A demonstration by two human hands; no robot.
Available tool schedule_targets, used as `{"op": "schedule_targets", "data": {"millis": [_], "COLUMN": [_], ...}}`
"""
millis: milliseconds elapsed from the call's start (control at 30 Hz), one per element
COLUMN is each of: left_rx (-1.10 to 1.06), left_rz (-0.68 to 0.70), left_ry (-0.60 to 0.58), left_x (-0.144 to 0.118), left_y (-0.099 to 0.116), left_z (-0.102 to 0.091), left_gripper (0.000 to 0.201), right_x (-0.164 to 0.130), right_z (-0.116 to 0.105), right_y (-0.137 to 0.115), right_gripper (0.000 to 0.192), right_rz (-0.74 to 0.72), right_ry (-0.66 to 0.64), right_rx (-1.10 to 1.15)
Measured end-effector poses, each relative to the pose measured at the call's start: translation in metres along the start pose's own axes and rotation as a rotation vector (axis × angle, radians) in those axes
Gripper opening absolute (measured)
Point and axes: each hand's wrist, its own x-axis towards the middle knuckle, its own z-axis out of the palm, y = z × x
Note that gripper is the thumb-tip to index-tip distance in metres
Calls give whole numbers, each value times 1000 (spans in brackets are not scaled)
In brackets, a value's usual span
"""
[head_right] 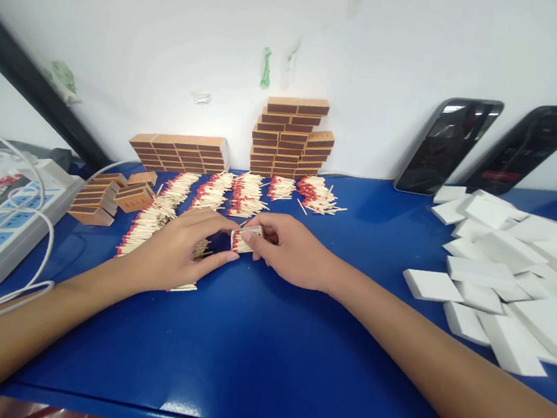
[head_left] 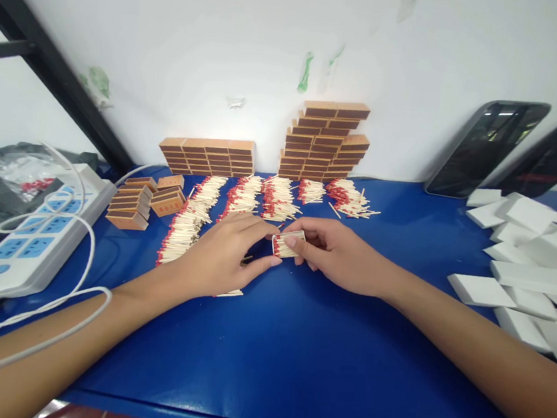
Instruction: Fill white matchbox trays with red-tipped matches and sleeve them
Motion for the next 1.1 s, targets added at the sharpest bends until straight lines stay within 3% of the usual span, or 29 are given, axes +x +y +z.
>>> {"op": "schedule_targets", "data": {"millis": [1100], "left_rx": [19], "left_rz": [21], "left_ry": [-51], "left_x": [0], "left_y": [1], "left_z": [-1], "left_gripper": [28], "right_x": [-1], "right_z": [4], "right_y": [-1], "right_gripper": [34], "right_rz": [-11], "right_ry": [30], "right_rx": [-89]}}
